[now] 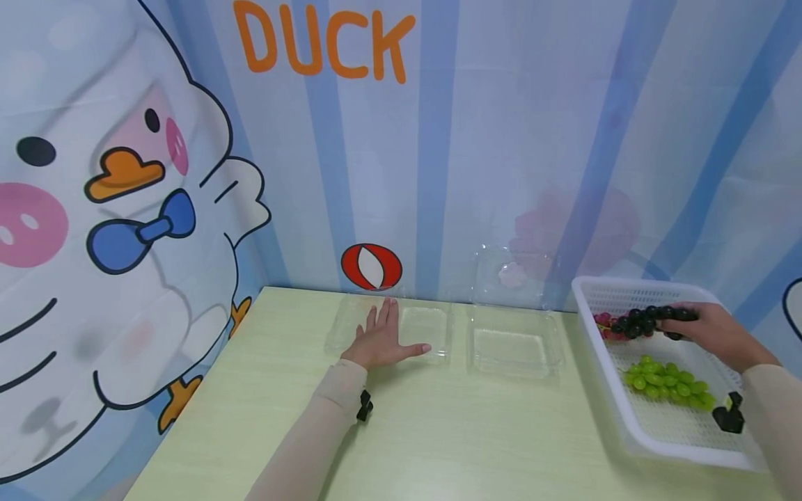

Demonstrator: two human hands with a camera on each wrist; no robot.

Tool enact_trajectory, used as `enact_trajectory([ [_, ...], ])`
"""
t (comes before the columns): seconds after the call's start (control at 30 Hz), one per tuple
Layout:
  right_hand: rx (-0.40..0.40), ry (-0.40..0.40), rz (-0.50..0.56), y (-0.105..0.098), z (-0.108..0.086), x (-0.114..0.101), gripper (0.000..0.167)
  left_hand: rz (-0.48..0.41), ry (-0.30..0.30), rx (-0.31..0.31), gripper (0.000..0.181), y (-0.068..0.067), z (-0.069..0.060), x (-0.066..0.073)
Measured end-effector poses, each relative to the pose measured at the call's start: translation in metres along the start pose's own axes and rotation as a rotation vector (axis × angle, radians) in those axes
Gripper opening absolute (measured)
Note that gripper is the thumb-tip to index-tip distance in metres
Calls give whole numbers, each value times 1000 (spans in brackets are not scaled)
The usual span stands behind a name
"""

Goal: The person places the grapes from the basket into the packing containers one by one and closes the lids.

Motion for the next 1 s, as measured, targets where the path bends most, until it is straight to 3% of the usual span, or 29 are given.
enact_trajectory([
  [1.0,44,-8,-48,-25,-5,-19,77,4,-7,6,124,2,2,-1],
])
Point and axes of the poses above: each hand's wrist, its own z-axis towards the middle knuckle, its own y-axis out of the palm, x = y × z, the point moved 8 cm from there along z, towards the middle knuckle, and after that the axes turned 13 degrees about -y, right-handed, at the moved point
